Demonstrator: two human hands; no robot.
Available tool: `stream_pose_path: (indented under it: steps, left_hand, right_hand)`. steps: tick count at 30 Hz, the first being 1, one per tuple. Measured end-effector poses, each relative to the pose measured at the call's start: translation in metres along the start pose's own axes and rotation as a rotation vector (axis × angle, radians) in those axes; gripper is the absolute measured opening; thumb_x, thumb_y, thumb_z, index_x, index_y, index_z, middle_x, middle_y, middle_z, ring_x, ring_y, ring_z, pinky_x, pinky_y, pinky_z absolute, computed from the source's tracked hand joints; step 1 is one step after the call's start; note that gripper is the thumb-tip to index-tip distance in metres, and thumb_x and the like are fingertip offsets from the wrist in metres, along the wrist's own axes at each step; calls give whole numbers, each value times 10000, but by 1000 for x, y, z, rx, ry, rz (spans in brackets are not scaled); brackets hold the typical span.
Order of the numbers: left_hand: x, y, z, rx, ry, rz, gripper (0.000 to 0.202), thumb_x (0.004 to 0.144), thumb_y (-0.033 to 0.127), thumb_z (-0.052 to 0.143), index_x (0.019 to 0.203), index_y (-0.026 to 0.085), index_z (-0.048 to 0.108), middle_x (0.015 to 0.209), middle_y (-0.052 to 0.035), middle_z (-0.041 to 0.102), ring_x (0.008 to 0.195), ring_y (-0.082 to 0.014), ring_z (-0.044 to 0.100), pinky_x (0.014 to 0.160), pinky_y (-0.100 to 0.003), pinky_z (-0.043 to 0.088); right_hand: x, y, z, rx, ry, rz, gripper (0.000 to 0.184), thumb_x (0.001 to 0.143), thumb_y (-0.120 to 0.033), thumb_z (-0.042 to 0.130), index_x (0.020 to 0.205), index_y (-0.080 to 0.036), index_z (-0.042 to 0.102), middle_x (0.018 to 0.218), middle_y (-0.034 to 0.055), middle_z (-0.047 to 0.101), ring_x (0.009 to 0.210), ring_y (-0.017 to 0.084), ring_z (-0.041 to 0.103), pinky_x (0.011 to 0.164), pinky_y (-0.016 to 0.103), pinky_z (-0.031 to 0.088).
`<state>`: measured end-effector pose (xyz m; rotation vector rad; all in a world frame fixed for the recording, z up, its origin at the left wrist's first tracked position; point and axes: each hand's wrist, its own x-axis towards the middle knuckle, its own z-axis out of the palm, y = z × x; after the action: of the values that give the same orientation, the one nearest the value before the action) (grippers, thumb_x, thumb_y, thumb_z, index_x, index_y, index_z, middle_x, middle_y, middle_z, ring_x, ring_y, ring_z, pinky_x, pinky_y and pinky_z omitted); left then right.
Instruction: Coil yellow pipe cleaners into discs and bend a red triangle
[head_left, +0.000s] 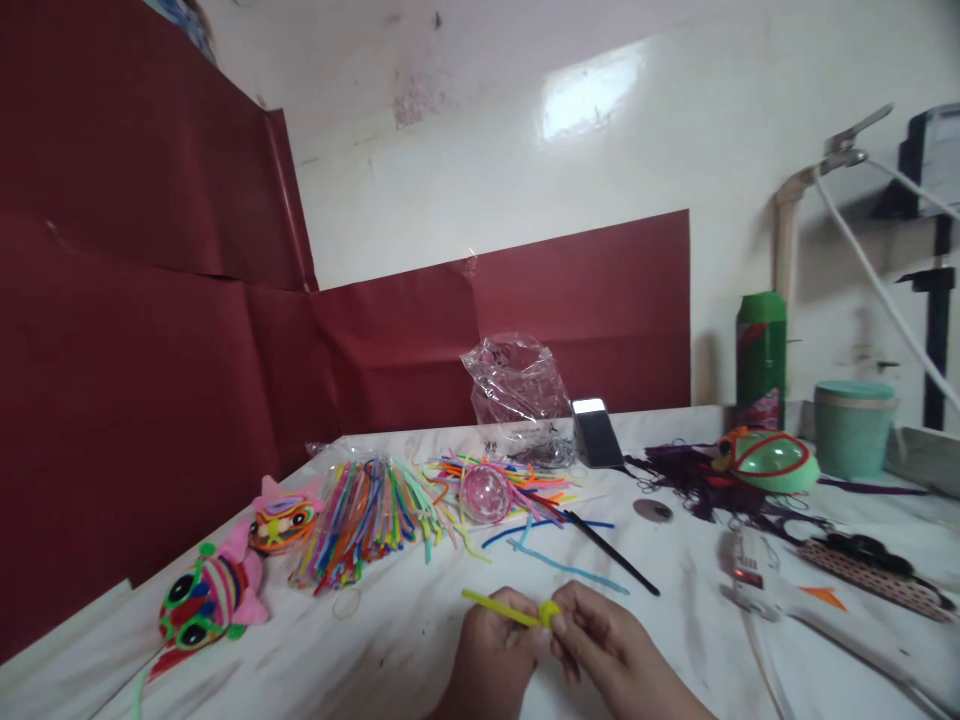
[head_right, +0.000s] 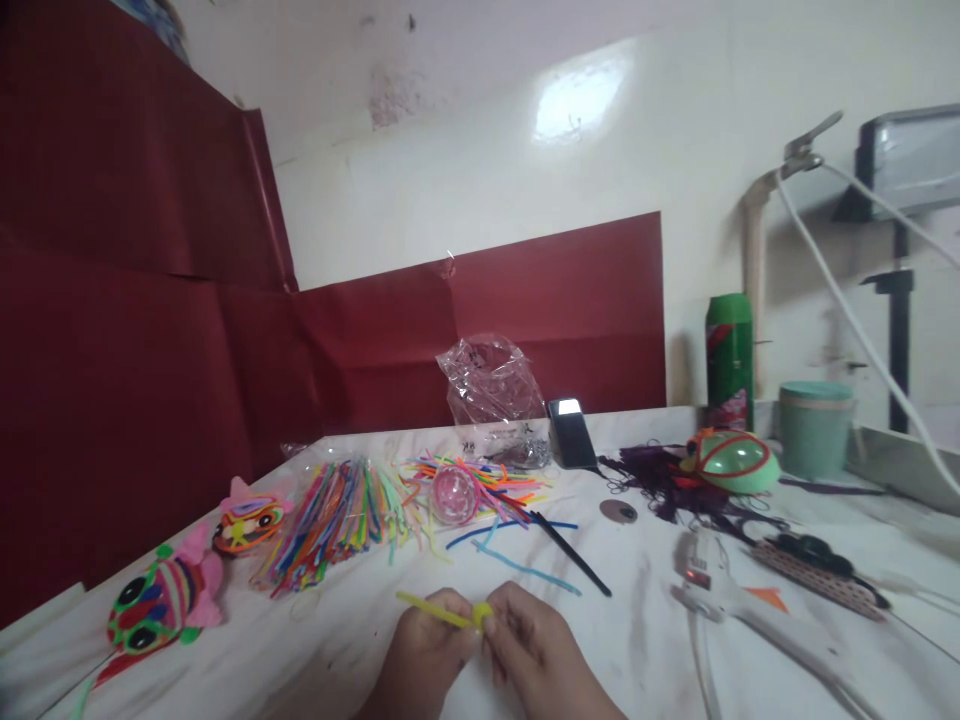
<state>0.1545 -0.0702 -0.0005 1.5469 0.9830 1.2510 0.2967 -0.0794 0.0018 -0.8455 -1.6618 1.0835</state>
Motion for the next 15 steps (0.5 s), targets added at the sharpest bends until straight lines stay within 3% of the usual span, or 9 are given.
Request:
stream_pose_path:
  steps: [5, 9, 15]
  left_hand:
    - [-4, 18, 1, -1, 10, 36, 150, 647, 264, 620, 591, 136, 566, 540, -6, 564, 566, -123, 506, 557, -216, 395]
    - [-5, 51, -5, 239, 83, 163, 73, 646, 123, 568, 577, 141, 582, 587, -12, 586, 618, -137, 526, 609, -223, 399]
    - [-4, 86, -11, 524, -19, 317, 138, 687, 116, 536, 581, 144, 620, 601, -21, 597, 621, -136, 533, 626, -221, 382]
  right_hand:
    - [-4, -15, 1, -22, 22, -40, 331, 829, -465, 417, 687, -173, 482, 607, -7, 494, 561, 118, 471, 554, 230, 391]
    - [-3, -35, -2, -130, 50, -82, 315, 837, -438, 415, 680, -176, 491, 597, -8, 491, 573, 125, 474, 577, 236, 391]
    - [9, -50, -10, -232, -48, -108, 317, 841, -444, 389, 697, -179, 489, 634, 2, 486, 577, 129, 473, 539, 230, 394]
